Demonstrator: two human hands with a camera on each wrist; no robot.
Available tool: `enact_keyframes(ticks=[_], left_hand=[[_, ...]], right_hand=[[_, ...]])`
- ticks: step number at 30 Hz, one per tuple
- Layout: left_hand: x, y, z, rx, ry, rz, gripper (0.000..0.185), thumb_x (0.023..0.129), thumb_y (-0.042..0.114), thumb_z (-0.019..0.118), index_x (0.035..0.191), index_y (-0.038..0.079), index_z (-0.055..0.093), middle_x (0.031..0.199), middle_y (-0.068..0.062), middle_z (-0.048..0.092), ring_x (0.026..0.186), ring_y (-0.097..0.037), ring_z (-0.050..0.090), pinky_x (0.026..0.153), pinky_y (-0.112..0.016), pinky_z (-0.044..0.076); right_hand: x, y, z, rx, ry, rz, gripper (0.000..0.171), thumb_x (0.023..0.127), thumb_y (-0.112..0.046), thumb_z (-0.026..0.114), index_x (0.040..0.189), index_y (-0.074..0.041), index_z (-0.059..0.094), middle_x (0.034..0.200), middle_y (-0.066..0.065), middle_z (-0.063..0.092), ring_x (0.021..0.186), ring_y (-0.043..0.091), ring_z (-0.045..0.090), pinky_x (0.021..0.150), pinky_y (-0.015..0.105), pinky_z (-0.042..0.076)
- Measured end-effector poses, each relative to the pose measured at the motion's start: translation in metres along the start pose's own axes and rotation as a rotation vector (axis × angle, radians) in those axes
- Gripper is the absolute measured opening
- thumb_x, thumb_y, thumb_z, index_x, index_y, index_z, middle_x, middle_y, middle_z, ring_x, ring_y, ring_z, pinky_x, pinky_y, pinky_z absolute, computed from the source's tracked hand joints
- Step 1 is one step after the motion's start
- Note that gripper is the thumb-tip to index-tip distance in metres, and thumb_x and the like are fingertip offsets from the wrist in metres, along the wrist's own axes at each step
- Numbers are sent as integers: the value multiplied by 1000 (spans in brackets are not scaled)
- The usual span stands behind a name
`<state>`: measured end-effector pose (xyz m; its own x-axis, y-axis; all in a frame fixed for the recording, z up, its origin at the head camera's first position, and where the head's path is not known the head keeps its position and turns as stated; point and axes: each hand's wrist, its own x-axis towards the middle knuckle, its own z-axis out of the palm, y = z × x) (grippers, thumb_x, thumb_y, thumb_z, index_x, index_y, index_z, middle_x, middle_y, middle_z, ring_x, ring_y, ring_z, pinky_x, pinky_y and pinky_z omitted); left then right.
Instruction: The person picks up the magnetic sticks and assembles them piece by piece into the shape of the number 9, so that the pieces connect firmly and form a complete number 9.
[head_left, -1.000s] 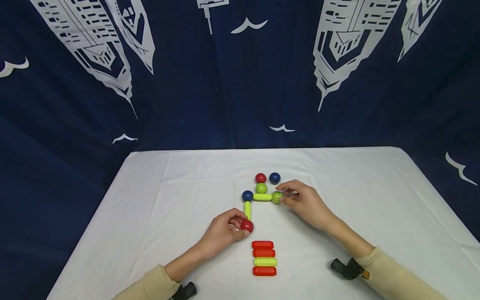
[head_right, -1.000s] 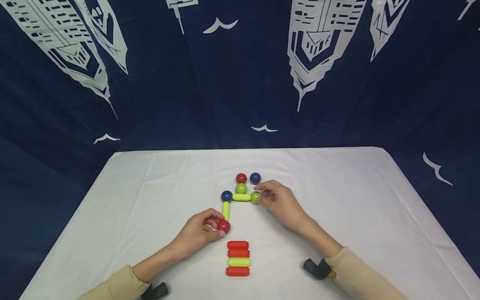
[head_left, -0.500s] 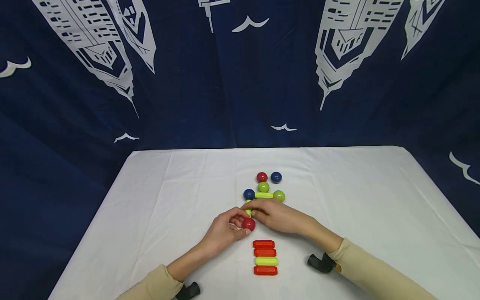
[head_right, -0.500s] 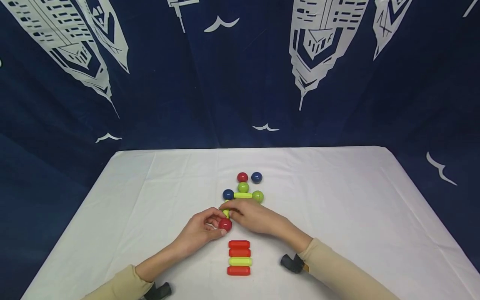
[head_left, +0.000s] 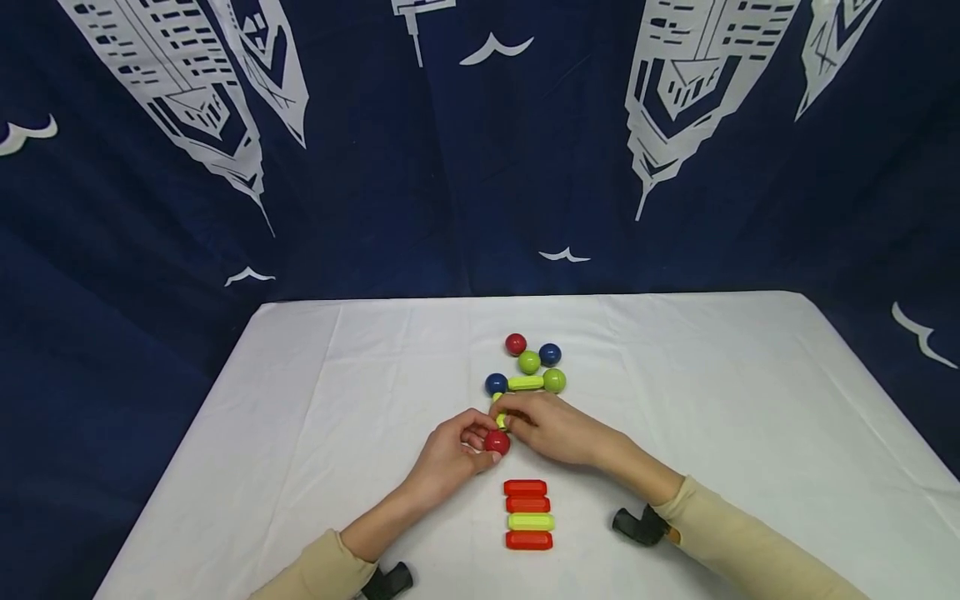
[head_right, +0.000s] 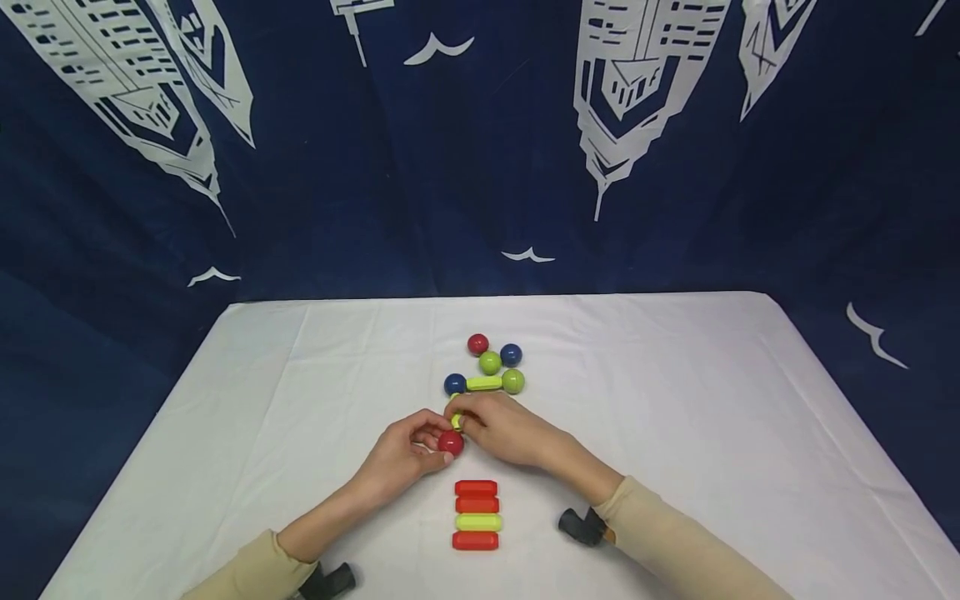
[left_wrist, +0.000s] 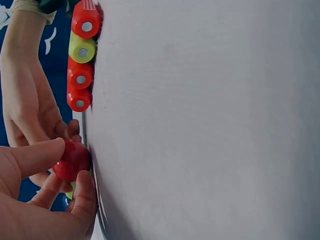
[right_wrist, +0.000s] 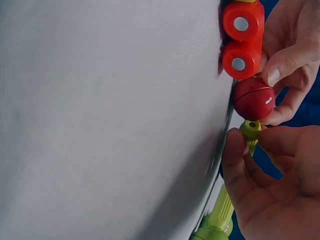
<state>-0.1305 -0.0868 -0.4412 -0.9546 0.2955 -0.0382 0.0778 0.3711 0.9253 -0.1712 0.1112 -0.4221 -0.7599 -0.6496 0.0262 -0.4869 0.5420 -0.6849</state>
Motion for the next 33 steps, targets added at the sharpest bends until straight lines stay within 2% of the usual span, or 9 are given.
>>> enact_keyframes(ticks=[5, 10, 20, 23, 26, 30, 33], left_hand=[[1, 2, 3, -38, 17, -14, 26, 82, 0, 75, 105, 7, 65, 94, -3, 61, 82, -18, 56, 68, -21, 49], [2, 1, 5, -65, 26, -3, 27, 81, -2, 75, 105, 5, 65, 94, -3, 62, 82, -18, 57, 69, -21, 50], [1, 1, 8, -62, 31, -8, 25, 84, -2, 71, 108, 6, 68, 94, -4, 63, 81, -17, 56, 68, -21, 49], [0, 2, 8, -84, 33, -7, 25, 85, -2, 71, 109, 5, 67, 95, -5, 63, 82, -17, 55, 67, -21, 48], [-2, 5, 8, -107, 34, -11, 27, 85, -1, 70, 111, 4, 66, 97, -7, 62, 83, -18, 54, 66, -21, 47], [-2, 5, 8, -119, 37, -33, 28, 86, -1, 69, 114, 4, 65, 101, -7, 61, 86, -19, 53, 67, -21, 47], [-2, 4, 9, -110, 44, -45, 28, 86, -2, 69, 113, 4, 65, 102, -6, 61, 87, -19, 52, 68, -22, 48]], right_hand=[[-2, 1, 0, 33, 0, -3, 24, 97, -5, 57, 110, -23, 67, 90, -7, 62, 84, 10, 56, 72, 28, 48], [-3, 1, 2, 59, 0, 18, 29, 97, -5, 56, 116, -23, 67, 94, -12, 62, 86, 8, 57, 74, 27, 49], [-17, -1, 1, 100, 20, 44, 34, 97, -7, 57, 127, -21, 63, 106, -11, 64, 93, 8, 59, 85, 29, 50], [-28, -4, 0, 113, 54, 56, 30, 97, -7, 58, 124, -20, 64, 107, -8, 66, 93, 8, 61, 86, 30, 51], [-40, -8, -1, 129, 63, 78, 23, 96, -10, 61, 117, -19, 66, 101, -7, 66, 89, 9, 60, 81, 28, 51], [-53, -11, 1, 123, 0, 95, 18, 93, -14, 67, 110, -18, 69, 94, -12, 65, 84, 9, 59, 74, 26, 50], [-59, -10, 5, 107, -55, 104, 19, 91, -15, 69, 110, -19, 70, 94, -16, 64, 83, 7, 58, 74, 24, 49]])
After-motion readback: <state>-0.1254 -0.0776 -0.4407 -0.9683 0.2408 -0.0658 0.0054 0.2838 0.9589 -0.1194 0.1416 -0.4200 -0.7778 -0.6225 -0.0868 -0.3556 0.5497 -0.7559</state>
